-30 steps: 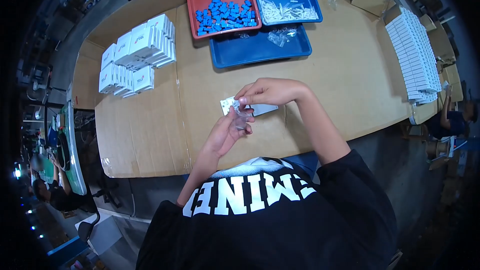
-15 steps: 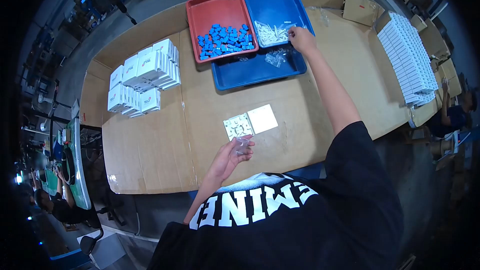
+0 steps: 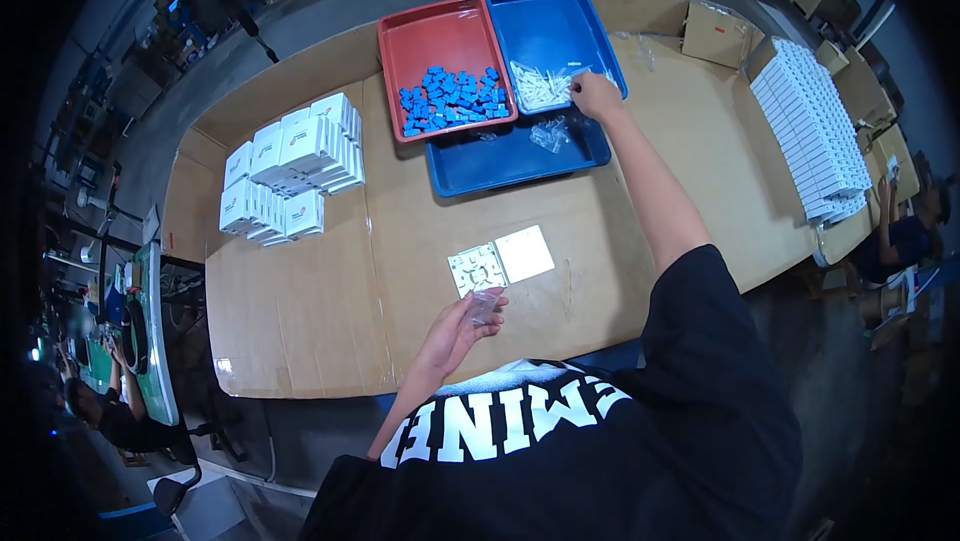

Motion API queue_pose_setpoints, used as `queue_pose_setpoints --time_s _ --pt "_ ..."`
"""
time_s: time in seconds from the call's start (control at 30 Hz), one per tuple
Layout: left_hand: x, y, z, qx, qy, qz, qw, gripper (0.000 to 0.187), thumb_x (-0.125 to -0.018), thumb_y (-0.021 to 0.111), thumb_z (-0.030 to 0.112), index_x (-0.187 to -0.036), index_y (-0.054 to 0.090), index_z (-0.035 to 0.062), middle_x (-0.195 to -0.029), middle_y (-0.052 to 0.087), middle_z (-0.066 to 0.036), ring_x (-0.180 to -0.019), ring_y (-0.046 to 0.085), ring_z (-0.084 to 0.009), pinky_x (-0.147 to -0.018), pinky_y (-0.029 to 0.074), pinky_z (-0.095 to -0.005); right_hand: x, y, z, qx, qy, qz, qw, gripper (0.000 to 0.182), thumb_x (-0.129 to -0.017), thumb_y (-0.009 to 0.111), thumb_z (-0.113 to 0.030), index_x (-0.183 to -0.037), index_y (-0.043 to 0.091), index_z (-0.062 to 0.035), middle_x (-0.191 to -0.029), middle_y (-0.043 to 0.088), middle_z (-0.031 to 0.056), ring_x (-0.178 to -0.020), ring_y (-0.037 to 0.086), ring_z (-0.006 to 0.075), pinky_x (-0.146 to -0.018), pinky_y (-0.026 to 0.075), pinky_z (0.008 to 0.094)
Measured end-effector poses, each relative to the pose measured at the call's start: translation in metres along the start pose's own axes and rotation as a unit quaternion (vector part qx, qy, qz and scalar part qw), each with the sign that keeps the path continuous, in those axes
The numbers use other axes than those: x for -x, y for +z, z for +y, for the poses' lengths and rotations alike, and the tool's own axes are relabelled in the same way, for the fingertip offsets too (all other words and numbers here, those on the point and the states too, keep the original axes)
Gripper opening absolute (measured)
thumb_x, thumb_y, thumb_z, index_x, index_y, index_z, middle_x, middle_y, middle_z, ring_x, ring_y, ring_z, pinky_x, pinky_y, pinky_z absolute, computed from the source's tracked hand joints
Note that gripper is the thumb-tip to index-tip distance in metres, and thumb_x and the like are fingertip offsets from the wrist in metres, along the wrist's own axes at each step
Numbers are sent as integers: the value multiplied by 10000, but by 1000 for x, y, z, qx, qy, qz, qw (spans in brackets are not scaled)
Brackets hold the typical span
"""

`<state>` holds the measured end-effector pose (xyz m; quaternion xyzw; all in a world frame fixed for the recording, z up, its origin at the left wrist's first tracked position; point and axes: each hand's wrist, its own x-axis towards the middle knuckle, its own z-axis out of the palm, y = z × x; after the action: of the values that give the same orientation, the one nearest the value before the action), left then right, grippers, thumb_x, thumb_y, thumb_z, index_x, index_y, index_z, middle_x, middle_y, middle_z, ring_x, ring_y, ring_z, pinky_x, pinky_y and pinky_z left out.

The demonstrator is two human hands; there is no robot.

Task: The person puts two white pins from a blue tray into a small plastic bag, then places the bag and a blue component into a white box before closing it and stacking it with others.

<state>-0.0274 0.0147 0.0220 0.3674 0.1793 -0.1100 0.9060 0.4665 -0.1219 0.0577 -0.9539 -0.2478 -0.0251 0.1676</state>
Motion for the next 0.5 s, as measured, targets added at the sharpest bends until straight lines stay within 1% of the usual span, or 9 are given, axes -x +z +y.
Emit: queue_pose_setpoints --time_s 0.13,0.2,0.23,0.27,0.3,0.33,0.4,0.43,0.5 --pt "0 -6 -3 -8 14 8 1000 486 -1122 378 324 -1427 530 -23 -1230 659 -146 -1035 643 -197 -925 530 -348 8 3 6 -38 -20 32 999 224 -873 712 -230 -1041 765 -92 -1025 759 132 -943 714 331 -847 554 422" --pt "3 -7 -1 -4 28 5 1000 467 -1112 428 323 -1440 540 10 -1285 657 -141 -1111 642 -201 -975 505 -336 12 6 6 -89 -97 117 984 192 -854 722 -184 -1018 761 -92 -1064 740 166 -953 702 367 -853 552 425" --pt "5 -6 0 -6 31 2 1000 467 -1112 428 323 -1440 540 10 -1285 657 -141 -1111 642 -201 -975 505 -336 12 6 3 -160 -98 127 974 167 -896 720 -153 -1036 748 -67 -1077 738 134 -839 691 277 -789 542 351" --pt "9 -4 2 -38 41 9 998 465 -1111 432 318 -1445 539 13 -1296 657 -146 -1148 638 -212 -1003 491 -341 11 4 1 -158 -100 132 973 167 -896 720 -153 -1036 748 -67 -1077 738 134 -839 691 277 -789 542 351" --pt "11 0 7 -69 51 16 996 463 -1110 435 312 -1450 537 15 -1308 656 -150 -1184 634 -222 -1031 477 -347 23 -13 -19 -396 -31 69 915 172 -929 703 -144 -1072 733 -55 -1061 734 103 -787 651 206 -748 519 313" --pt "14 6 13 -69 52 12 996 463 -1110 435 312 -1450 537 15 -1308 656 -150 -1184 634 -222 -1031 477 -347 38 -31 -41 -606 39 -1 794 177 -962 685 -136 -1108 718 -42 -1045 730 72 -734 612 135 -708 497 275" --pt "23 18 22 -107 58 14 992 451 -1106 446 300 -1441 549 16 -1322 657 -157 -1238 621 -241 -1058 457 -361 72 -56 -76 -733 25 -55 677 205 -1005 654 -131 -1180 676 -26 -1048 713 37 -696 519 57 -659 448 232" --pt "26 24 26 -106 56 14 993 451 -1106 446 300 -1441 549 16 -1322 657 -157 -1238 621 -241 -1058 457 -361 84 -60 -83 -768 4 -74 636 222 -1000 667 -138 -1193 667 -27 -1033 707 53 -699 536 70 -658 455 241" --pt "27 31 34 -104 63 1 993 448 -1109 438 295 -1426 560 3 -1319 662 -159 -1241 624 -247 -1056 454 -354 103 -64 -95 -782 7 -84 618 221 -1002 663 -134 -1194 665 -27 -1026 701 50 -697 537 72 -655 453 242"
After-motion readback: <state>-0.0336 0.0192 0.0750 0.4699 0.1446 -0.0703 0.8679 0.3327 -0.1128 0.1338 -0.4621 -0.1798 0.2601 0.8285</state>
